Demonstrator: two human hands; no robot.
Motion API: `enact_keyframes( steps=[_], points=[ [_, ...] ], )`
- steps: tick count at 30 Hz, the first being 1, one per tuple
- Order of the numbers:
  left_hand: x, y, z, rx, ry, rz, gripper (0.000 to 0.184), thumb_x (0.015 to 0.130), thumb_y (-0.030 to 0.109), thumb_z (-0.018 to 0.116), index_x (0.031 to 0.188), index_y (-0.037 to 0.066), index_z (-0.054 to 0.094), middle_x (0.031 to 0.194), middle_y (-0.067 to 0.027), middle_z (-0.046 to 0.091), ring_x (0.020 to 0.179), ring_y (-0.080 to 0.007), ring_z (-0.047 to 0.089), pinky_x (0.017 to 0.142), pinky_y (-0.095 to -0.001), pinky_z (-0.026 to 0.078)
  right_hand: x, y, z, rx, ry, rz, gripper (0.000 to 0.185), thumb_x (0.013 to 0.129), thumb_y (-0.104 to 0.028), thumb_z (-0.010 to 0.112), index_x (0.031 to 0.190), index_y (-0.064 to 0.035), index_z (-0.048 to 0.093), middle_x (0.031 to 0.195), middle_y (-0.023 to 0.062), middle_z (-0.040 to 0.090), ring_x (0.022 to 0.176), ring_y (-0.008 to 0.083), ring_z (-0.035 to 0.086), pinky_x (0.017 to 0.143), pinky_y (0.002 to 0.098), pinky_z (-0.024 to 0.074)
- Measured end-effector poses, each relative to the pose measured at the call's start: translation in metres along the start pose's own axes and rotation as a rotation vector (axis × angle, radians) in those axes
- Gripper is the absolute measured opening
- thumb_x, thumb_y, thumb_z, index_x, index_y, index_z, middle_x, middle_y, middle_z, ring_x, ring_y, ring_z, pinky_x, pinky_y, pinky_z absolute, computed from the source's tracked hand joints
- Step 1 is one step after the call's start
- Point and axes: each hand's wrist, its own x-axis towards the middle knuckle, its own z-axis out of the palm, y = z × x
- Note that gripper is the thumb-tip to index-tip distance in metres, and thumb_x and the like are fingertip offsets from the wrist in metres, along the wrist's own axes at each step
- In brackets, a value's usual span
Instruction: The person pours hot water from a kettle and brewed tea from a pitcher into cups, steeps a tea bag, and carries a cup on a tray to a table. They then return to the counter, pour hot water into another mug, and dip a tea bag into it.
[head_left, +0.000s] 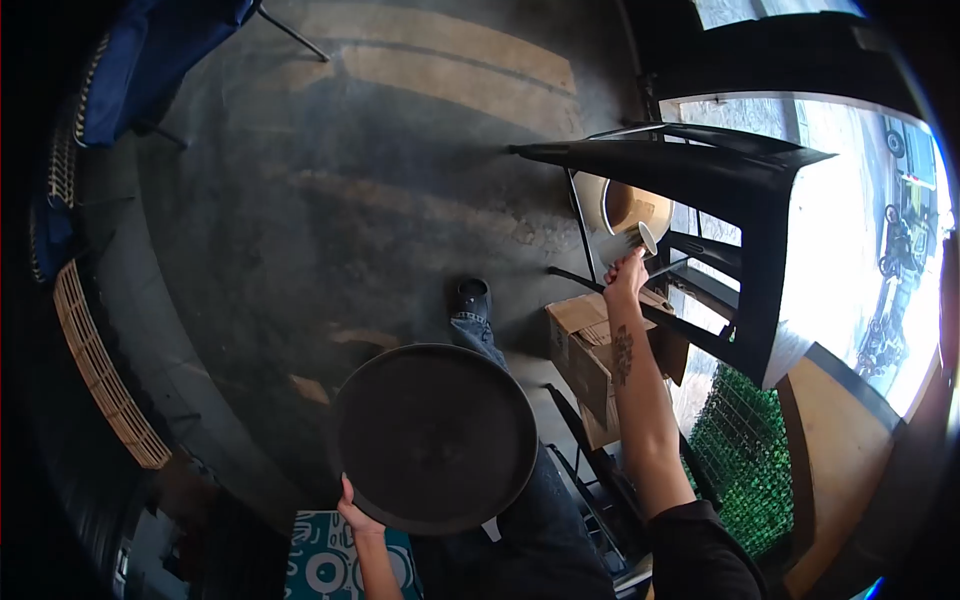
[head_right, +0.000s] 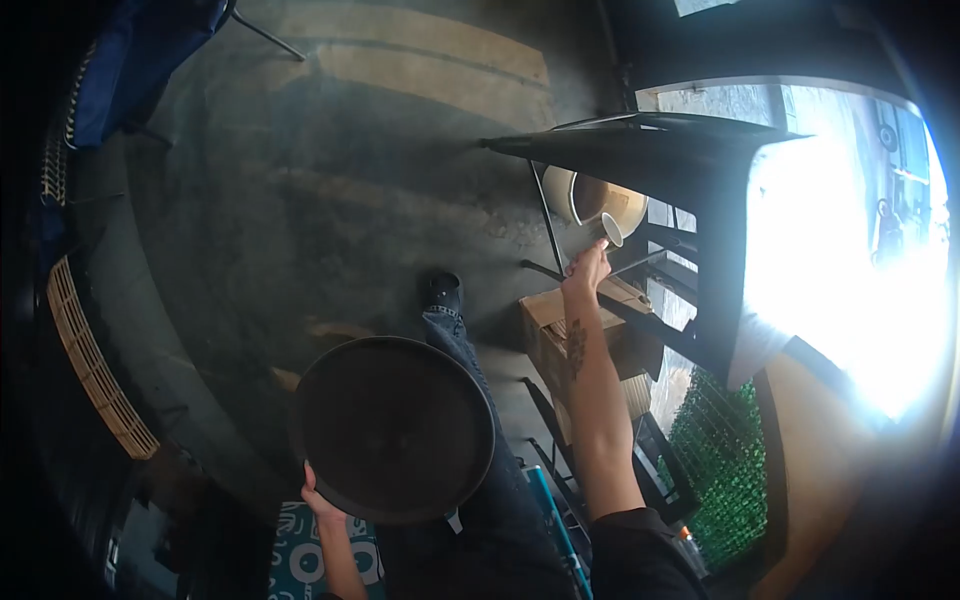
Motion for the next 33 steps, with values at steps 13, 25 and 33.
enact_keyframes(
  steps=[13,25,33],
  points=[
    [-0.013,-0.03,0.016,-0.039,0.094,-0.005,0.058,0.096,0.038,0.057,0.136,-0.003,0.051,0.135,-0.0134,0.058,0.122,-0.033,0.055,0.105,-0.0456,0.042,0.141,-0.056,0.01,-0.938,0.255,0.063,0.055,0.088,-0.044,0.061,0.122,-0.0014,0.062,0.113,0.0153,0.067,0.108,0.0297,0.065,0.088,0.0418,0.0512],
    [-0.018,-0.049,0.012,-0.008,0.159,0.072,0.062,0.093,0.039,0.062,0.136,-0.003,0.05,0.135,-0.0137,0.057,0.121,-0.0331,0.054,0.105,-0.0467,0.041,0.097,-0.119,0.027,-1.789,0.136,-0.225,0.051,0.078,-0.037,0.062,0.121,-0.0095,0.068,0.122,0.0133,0.067,0.115,0.0301,0.064,0.093,0.0404,0.0511],
    [-0.019,-0.044,0.011,-0.066,0.16,0.034,0.056,0.093,0.039,0.061,0.133,0.0,0.055,0.13,-0.012,0.061,0.118,-0.0331,0.057,0.102,-0.0469,0.045,0.076,-0.116,0.005,-2.12,0.142,-0.482,0.03,0.089,-0.028,0.062,0.113,-0.0136,0.073,0.115,0.0121,0.071,0.106,0.032,0.069,0.084,0.0503,0.0541]
  ],
)
